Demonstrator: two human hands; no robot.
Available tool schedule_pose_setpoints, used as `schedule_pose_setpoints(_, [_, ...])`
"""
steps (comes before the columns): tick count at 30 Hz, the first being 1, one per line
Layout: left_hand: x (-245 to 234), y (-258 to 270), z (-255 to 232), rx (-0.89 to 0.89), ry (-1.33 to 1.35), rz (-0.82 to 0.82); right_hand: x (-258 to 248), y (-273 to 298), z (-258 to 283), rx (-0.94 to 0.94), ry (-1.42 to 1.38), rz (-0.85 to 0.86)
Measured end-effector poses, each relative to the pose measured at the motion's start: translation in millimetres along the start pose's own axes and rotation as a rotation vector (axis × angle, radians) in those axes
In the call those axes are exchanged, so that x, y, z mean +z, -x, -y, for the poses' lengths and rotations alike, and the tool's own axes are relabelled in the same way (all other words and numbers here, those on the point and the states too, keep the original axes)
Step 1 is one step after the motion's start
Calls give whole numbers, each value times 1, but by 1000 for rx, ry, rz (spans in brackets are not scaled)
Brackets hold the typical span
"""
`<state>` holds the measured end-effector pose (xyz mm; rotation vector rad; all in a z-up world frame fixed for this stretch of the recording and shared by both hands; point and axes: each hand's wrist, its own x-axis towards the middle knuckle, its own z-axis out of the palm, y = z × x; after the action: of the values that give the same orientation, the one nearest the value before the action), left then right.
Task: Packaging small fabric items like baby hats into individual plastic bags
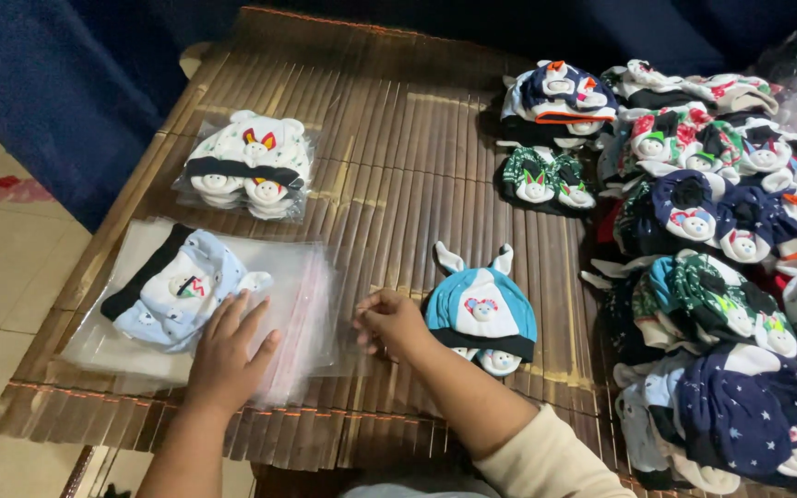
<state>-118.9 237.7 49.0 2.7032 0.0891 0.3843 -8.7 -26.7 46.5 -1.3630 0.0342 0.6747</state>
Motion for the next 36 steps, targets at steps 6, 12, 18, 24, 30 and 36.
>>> schedule_pose_setpoints(6, [20,-8,-5,90,-185,-187,-47,29,7,-79,98,-272])
schedule_pose_setpoints(12, [31,-17,-79,-60,-312,-105,-99,40,-8,-112,716,-411])
schedule_pose_setpoints(18, [46,-30,-144,-73,-370,316,-121,84,19,-110,886,-596])
schedule_pose_setpoints(24, [49,-42,-160,-94,-376,428,-166,99,25,-51,1444,-938])
schedule_pose_setpoints(30, [72,-55,-149,-61,-407,460,-163,106,37,175,1144,-673])
schedule_pose_setpoints(36, [68,-59,-154,-8,-372,455,-201,78,2,214,990,-654])
